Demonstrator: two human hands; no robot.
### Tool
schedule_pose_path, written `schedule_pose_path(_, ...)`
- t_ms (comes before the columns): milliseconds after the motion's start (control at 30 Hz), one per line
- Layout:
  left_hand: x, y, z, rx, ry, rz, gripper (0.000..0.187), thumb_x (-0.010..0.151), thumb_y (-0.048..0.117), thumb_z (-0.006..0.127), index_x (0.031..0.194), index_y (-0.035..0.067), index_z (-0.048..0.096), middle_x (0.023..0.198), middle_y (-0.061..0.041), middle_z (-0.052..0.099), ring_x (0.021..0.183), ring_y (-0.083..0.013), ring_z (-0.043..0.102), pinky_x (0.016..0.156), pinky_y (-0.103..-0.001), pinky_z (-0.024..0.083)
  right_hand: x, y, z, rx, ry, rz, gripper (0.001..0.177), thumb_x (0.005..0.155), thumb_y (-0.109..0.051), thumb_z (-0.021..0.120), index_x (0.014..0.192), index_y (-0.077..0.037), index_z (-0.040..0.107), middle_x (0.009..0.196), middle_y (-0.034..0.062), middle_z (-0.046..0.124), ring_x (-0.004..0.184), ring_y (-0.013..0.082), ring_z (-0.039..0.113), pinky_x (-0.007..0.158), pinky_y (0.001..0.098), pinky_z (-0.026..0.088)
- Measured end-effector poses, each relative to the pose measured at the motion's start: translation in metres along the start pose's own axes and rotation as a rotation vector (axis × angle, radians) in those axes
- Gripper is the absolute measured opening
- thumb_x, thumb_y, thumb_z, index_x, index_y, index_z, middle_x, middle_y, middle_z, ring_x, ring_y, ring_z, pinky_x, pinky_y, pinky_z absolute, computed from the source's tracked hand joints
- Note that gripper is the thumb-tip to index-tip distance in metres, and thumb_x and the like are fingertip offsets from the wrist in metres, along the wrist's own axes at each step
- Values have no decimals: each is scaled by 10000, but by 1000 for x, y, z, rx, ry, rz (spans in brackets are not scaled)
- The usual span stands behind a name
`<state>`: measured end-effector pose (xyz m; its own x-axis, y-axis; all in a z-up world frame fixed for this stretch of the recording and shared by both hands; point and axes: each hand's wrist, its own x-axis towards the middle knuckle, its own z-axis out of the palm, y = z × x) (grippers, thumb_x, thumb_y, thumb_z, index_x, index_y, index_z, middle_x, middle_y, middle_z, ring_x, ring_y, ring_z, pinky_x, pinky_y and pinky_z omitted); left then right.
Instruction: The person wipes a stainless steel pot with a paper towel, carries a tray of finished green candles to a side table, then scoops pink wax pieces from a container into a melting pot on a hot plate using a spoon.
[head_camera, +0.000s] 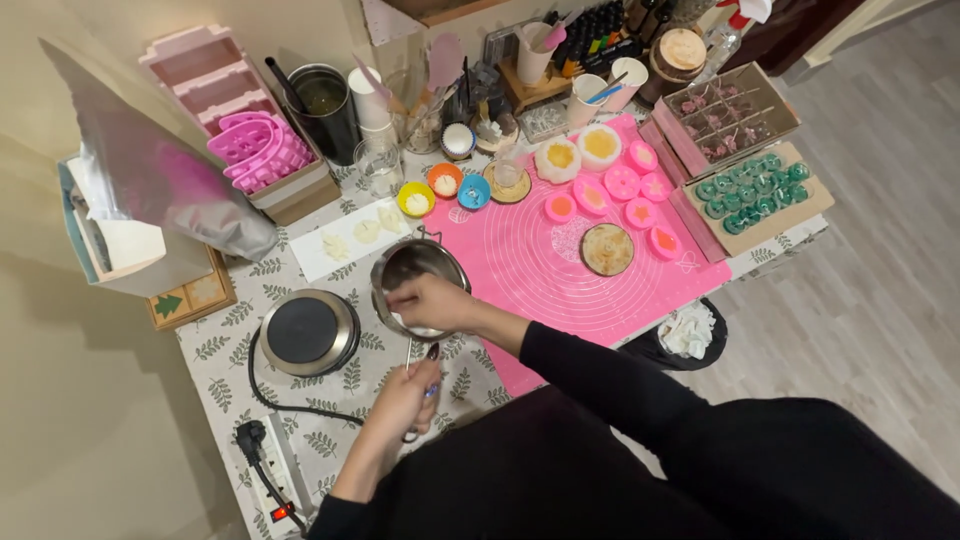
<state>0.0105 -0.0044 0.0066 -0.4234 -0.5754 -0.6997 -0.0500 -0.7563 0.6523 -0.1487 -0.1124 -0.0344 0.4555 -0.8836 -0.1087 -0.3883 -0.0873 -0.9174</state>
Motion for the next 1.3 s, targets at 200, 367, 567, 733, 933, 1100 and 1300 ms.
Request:
schedule_pose_path(200, -2, 2, 8, 53, 49, 34, 377, 1055, 301, 459, 741, 92, 448, 511, 43, 318, 398, -102, 284, 385, -306, 248, -4, 2, 2, -428, 279, -282, 438, 779, -87, 745, 1189, 59, 697, 1116, 222, 670, 1042, 392, 659, 911, 427, 538)
schedule_pose_path(367, 5, 5, -12, 89, 46, 2, 381, 1053, 329, 451, 751, 97, 458, 506, 47, 294, 389, -99, 243, 378, -302, 202, -6, 8, 5, -481, 200, -123, 352, 784, -62, 726, 1114, 59, 696, 1100, 253, 660, 1027, 400, 661, 914, 428, 547)
schedule_pose_path(567, 6, 5, 0, 52, -10, 6, 388, 1055, 338, 453, 750, 99, 459, 513, 56, 264, 387, -87, 229, 372, -291, 190, -8, -34, -8, -284, 185, -45, 199, 821, -69, 694, 991, 24, 735, 971, 231, 710, 934, 389, 705, 863, 433, 559)
schedule_pose_path(733, -6, 8, 12, 30, -38, -7, 397, 1056, 343, 465, 741, 102, 461, 532, 58, 312, 390, -85, 243, 377, -285, 186, -1, -6, -15, -362, 379, -265, 117, 801, -48, 677, 877, 34, 712, 923, 220, 711, 882, 406, 703, 778, 454, 555)
schedule_pose_path(933, 0, 8, 7, 11, -26, 36, 387, 1055, 324, 472, 732, 116, 423, 530, 53, 285, 392, -84, 244, 374, -285, 202, -13, -23, -15, -457, 181, -21, 78, 813, -65, 695, 840, -9, 742, 840, 221, 711, 816, 377, 715, 763, 449, 567)
schedule_pose_path(1100, -11, 19, 21, 48, -17, 30, 405, 1049, 316, 472, 708, 101, 432, 523, 49, 311, 392, -93, 262, 376, -292, 210, -1, -2, -19, -353, 374, -64, 102, 812, -79, 701, 883, -19, 743, 869, 211, 710, 827, 378, 721, 754, 443, 563)
schedule_pose_path(1300, 4, 4, 17, 95, 5, 4, 400, 1051, 325, 489, 728, 90, 472, 501, 47, 315, 380, -94, 255, 374, -293, 222, -12, -27, -21, -373, 257, -88, 88, 796, -68, 710, 837, 5, 737, 867, 242, 719, 835, 381, 713, 785, 443, 564)
